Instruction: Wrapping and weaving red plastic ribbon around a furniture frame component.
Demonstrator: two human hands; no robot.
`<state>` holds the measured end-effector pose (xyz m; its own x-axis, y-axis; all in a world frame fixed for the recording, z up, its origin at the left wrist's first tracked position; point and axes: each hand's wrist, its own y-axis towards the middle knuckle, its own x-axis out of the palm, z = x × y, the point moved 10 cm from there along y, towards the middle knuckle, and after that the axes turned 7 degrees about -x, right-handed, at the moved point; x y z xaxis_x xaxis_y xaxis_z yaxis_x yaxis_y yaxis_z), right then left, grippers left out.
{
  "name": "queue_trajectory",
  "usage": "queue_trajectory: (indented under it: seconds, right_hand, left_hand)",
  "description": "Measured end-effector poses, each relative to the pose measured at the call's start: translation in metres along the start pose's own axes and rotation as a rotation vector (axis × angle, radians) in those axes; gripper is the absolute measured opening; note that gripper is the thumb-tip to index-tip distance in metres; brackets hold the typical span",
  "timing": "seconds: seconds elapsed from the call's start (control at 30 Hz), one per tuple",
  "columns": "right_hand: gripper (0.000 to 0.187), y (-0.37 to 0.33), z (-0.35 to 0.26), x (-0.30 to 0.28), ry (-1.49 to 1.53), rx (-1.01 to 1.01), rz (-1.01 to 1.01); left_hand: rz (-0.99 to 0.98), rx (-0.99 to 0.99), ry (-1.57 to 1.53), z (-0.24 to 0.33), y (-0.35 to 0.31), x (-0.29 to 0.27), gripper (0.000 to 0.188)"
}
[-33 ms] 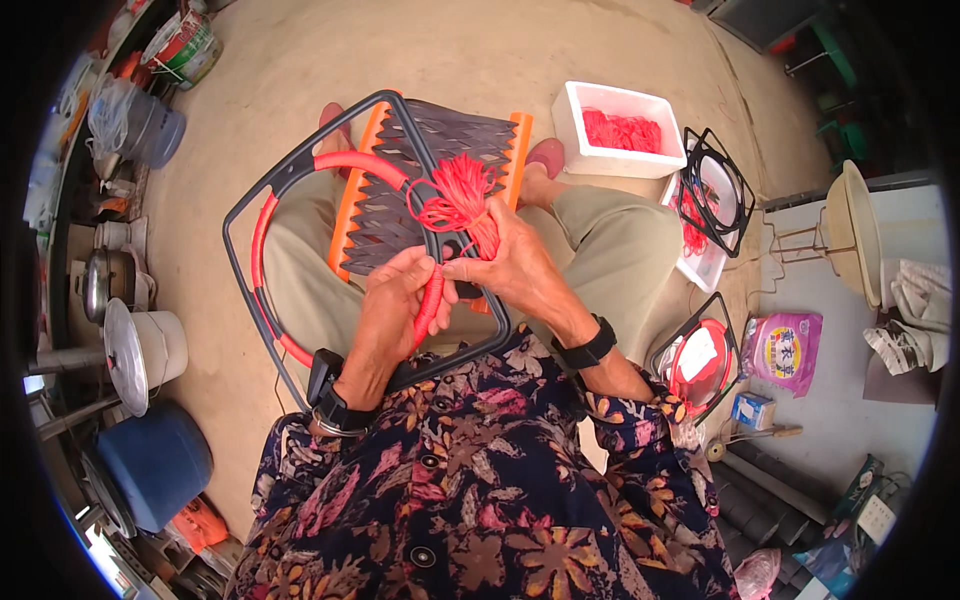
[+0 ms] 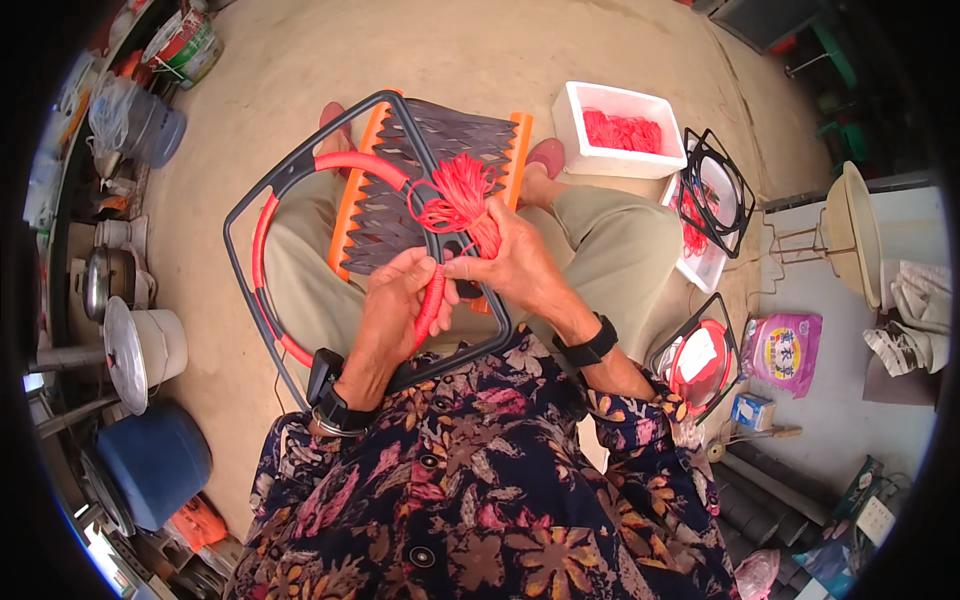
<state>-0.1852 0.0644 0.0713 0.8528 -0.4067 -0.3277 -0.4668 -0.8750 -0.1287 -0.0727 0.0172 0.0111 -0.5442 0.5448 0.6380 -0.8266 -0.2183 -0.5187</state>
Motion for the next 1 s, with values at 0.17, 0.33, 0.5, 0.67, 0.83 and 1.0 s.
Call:
queue_trajectory:
  seconds: [0.17,0.33,0.5,0.67,0.83,1.0]
  right_hand:
    - [0.049,0.001,-0.002,0.000,0.048,-0.058,-0.012]
    - [0.033,-0.012,0.012,0.000,0.230,0.076,-0.055]
    - [0.022,-0.029,0.025,0.000,0.210,0.264,-0.102]
    - [0.018,-0.039,0.043,-0.020,0.278,0.243,0.004]
    - [0.020,-0.048,0.027,-0.016,0.308,0.189,-0.102]
    - [0.021,-0.042,0.042,-0.029,0.347,0.186,-0.037]
  left_hand:
    - [-0.026,0.000,-0.013,-0.002,-0.002,0.002,0.017]
    - [-0.058,-0.006,-0.076,-0.003,-0.005,0.004,0.016]
    - [-0.054,-0.041,-0.097,-0.011,-0.006,0.001,0.017]
    - [-0.072,-0.058,-0.130,-0.016,-0.003,-0.002,0.017]
    - [-0.090,-0.063,-0.286,-0.013,-0.002,-0.003,0.016]
    - [0.024,-0.096,-0.162,-0.023,-0.001,-0.014,0.015]
